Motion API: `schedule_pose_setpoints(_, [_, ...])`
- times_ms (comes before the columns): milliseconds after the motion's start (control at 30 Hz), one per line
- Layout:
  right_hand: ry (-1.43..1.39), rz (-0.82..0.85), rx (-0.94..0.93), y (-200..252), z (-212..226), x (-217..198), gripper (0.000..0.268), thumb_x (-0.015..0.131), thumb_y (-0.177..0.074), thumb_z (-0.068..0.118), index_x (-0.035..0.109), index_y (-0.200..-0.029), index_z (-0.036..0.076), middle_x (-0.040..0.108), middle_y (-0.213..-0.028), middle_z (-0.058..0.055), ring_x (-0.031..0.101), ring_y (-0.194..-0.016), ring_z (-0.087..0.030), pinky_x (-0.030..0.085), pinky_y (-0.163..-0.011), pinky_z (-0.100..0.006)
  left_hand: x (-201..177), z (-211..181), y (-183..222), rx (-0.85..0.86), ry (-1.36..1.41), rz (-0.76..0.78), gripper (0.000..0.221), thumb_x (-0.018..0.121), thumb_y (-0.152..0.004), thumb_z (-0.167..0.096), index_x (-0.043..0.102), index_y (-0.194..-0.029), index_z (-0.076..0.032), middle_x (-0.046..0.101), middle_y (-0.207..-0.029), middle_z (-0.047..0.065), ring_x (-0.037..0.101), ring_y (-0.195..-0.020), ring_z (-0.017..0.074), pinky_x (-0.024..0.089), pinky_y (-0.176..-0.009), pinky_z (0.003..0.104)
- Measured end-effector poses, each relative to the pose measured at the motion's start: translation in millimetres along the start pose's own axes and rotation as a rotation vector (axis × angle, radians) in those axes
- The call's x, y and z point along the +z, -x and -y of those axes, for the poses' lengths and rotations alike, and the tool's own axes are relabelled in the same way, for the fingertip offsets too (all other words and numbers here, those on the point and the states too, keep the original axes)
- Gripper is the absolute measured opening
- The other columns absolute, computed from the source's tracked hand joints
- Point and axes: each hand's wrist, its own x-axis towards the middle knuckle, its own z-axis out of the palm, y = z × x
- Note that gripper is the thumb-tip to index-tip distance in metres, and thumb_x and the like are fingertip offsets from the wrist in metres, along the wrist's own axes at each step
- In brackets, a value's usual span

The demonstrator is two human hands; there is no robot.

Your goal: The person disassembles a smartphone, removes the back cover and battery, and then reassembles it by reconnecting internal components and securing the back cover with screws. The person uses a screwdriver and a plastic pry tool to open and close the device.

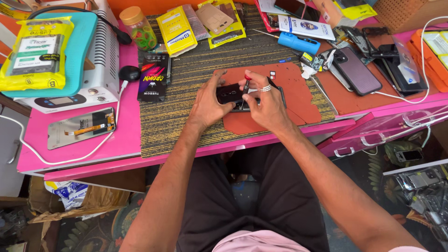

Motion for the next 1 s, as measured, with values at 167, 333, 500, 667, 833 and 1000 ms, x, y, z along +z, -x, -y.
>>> schedule_pose_setpoints(167, [0.021, -0.006, 0.048, 2.9, -1.5, 1.1, 0.059, 0.073, -0.094, -0.01, 0.048, -0.144, 0.006, 0.074, -0.106, -0.013, 0.077, -0.101, -0.022, 0.066, -0.086, -0.031, 0.0, 0.1, -0.3, -0.001, 0.014, -0.013, 0.098, 0.087, -0.065, -0.017, 0.041, -0.151, -0.012, 0.065, -0.129, 0.026, 0.062, -0.125, 0.0403, 0.05, -0.106, 0.046])
schedule_pose_setpoints(333, [0.026, -0.052, 0.017, -4.1, 0.5, -9.2, 0.062, 0.069, -0.096, -0.011, 0.045, -0.15, 0.008, 0.071, -0.112, -0.016, 0.074, -0.103, -0.024, 0.064, -0.088, -0.036, -2.1, -0.1, -1.2, 0.01, 0.038, -0.017, 0.1, 0.087, -0.064, -0.016, 0.039, -0.151, -0.012, 0.066, -0.13, 0.026, 0.063, -0.124, 0.04, 0.052, -0.104, 0.046])
schedule_pose_setpoints(500, [0.429, -0.096, 0.255, -26.9, -53.2, -81.9, 0.069, 0.073, -0.09, 0.002, 0.043, -0.152, 0.003, 0.071, -0.102, -0.018, 0.073, -0.086, -0.031, 0.059, -0.075, -0.042, -4.5, -3.2, 2.8, -0.029, 0.151, -0.013, 0.105, 0.086, -0.064, -0.013, 0.035, -0.156, -0.015, 0.064, -0.136, 0.025, 0.063, -0.127, 0.0371, 0.052, -0.104, 0.045])
schedule_pose_setpoints(667, [0.877, 0.433, 0.568, -25.9, -88.4, -132.7, 0.045, 0.064, -0.087, 0.007, 0.069, -0.131, 0.01, 0.073, -0.108, -0.024, 0.069, -0.102, -0.043, 0.053, -0.096, -0.051, -10.2, -8.8, 7.3, 0.036, 0.258, -0.018, 0.109, 0.085, -0.065, -0.009, 0.031, -0.159, -0.016, 0.065, -0.136, 0.024, 0.062, -0.132, 0.0354, 0.048, -0.113, 0.045])
schedule_pose_setpoints(833, [0.624, 0.52, 0.286, -28.8, -47.2, -126.6, 0.061, 0.078, -0.081, 0.018, 0.059, -0.137, 0.006, 0.061, -0.138, -0.021, 0.058, -0.123, -0.041, 0.047, -0.103, -0.047, -9.9, -15.3, 8.8, 0.078, 0.255, 0.02, 0.111, 0.085, -0.066, -0.008, 0.028, -0.161, -0.015, 0.061, -0.14, 0.023, 0.059, -0.134, 0.0345, 0.047, -0.115, 0.046])
schedule_pose_setpoints(1000, [0.357, 0.716, 0.3, -31.7, -4.9, -81.9, 0.081, 0.089, -0.069, 0.024, 0.053, -0.14, 0.015, 0.061, -0.137, -0.012, 0.055, -0.13, -0.032, 0.042, -0.108, -0.046, -9.0, -21.5, 10.9, 0.113, 0.191, 0.05, 0.115, 0.086, -0.063, -0.006, 0.026, -0.16, -0.013, 0.051, -0.147, 0.022, 0.06, -0.131, 0.0333, 0.049, -0.113, 0.046])
